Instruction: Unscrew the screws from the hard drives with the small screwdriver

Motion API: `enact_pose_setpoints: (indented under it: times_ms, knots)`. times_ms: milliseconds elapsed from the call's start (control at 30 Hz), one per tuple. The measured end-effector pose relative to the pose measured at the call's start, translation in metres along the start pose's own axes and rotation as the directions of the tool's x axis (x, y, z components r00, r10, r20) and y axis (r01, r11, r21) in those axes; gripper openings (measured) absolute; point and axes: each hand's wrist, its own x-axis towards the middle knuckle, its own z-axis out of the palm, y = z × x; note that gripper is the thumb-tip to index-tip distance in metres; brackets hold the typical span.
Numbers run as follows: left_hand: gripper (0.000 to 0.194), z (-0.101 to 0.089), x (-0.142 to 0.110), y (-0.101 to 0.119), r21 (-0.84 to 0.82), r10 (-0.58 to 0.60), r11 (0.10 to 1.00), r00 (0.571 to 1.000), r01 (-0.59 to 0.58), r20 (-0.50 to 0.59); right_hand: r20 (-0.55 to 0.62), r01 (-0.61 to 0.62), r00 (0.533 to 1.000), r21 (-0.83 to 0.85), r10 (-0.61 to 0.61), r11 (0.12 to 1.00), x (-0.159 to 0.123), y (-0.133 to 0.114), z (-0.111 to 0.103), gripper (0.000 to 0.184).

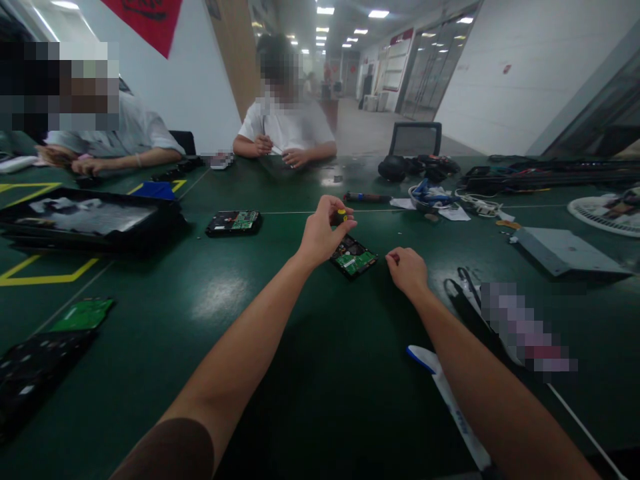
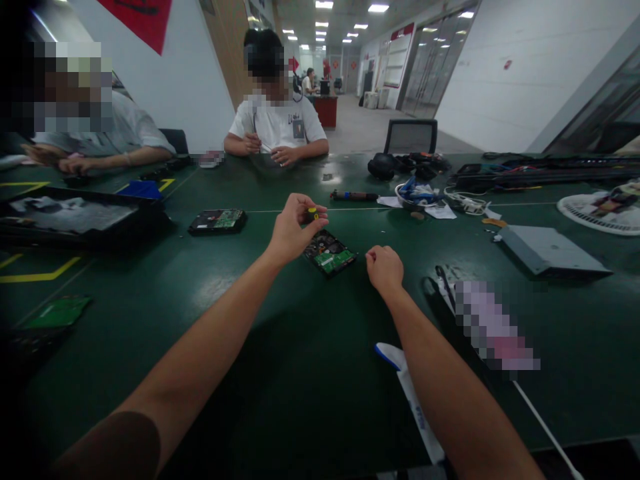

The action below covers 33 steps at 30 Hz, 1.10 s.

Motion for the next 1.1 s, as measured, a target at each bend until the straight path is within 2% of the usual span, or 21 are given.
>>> enact_pose_setpoints:
  times_ms: [100,267,367,500,567,633,733,867,1100]
  knots:
    - [0.032,-0.002,0.001,0.0,-0.014,-0.001,1.0,1.0,0.002,0.027,0.003,0.006,1.0,-0.007,-0.006,1.0,0.0,-0.001,0.0,0.024]
    - [0.024,-0.008,0.003,0.004,0.144,0.043,0.988,0.999,-0.047,0.03,0.008,0.008,1.0,-0.034,-0.008,0.999,-0.001,-0.003,-0.001,0.025]
    - [0.024,-0.01,0.004,0.006,0.159,0.029,0.987,0.998,-0.037,0.049,0.017,-0.003,1.0,-0.04,0.004,0.999,-0.002,-0.005,-0.003,0.026]
    - [0.027,-0.009,0.004,0.005,0.138,0.038,0.989,0.998,-0.046,0.057,-0.066,-0.005,0.998,0.02,0.006,1.0,-0.004,-0.013,-0.011,0.025]
    - [0.027,-0.008,0.003,0.005,0.137,0.052,0.989,0.997,-0.058,0.048,-0.12,0.06,0.992,0.091,-0.049,0.994,-0.007,-0.023,-0.017,0.025]
    - [0.027,-0.008,0.003,0.004,0.137,0.063,0.988,0.997,-0.068,0.042,-0.126,0.169,0.981,0.175,-0.148,0.97,-0.013,-0.036,-0.021,0.023]
    - [0.028,-0.007,0.003,0.004,0.141,0.061,0.988,0.997,-0.066,0.036,-0.038,0.246,0.969,0.28,-0.246,0.928,-0.022,-0.058,-0.021,0.02]
    - [0.028,-0.007,0.003,0.006,0.16,0.055,0.985,0.998,-0.06,0.032,0.007,0.28,0.956,0.279,-0.293,0.919,-0.026,-0.077,-0.016,0.013]
    - [0.029,-0.007,0.003,0.008,0.148,0.063,0.987,0.997,-0.068,0.034,-0.01,0.294,0.953,0.287,-0.304,0.912,-0.023,-0.083,-0.011,0.008]
